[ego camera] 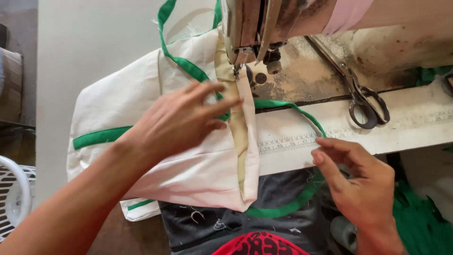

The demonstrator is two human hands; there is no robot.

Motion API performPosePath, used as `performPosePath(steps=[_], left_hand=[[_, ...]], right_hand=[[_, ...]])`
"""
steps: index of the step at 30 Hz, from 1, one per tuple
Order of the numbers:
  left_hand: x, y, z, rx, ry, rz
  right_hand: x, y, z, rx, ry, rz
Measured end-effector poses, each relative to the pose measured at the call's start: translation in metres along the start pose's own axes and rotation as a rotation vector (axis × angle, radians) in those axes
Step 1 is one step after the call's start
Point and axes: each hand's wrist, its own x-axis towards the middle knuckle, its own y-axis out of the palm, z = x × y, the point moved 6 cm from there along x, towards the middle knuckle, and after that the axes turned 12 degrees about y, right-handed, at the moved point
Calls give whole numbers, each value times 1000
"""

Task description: Sewing and trimming a canvas bag with green straps using an industrial sewing machine.

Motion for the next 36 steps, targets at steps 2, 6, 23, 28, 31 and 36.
performPosePath(steps=[2,6,23,28,31,36], left_hand=[[-3,6,23,-48,-266,173],[-31,4,43,-182,-548,-11],[-5,-111,29,406,-855,142],[-3,-58,100,15,-903,250],[-26,-50,98,-437,-926,136],[-51,-12,77,-1053,-976,-228]], right_hand=[[-1,4,6,31,-19,41],[8,29,12,144,22,171],[47,202,155,370,308,694],[41,202,143,340,11,644],[58,171,130,495,-48,544],[70,195,70,1065,606,600]])
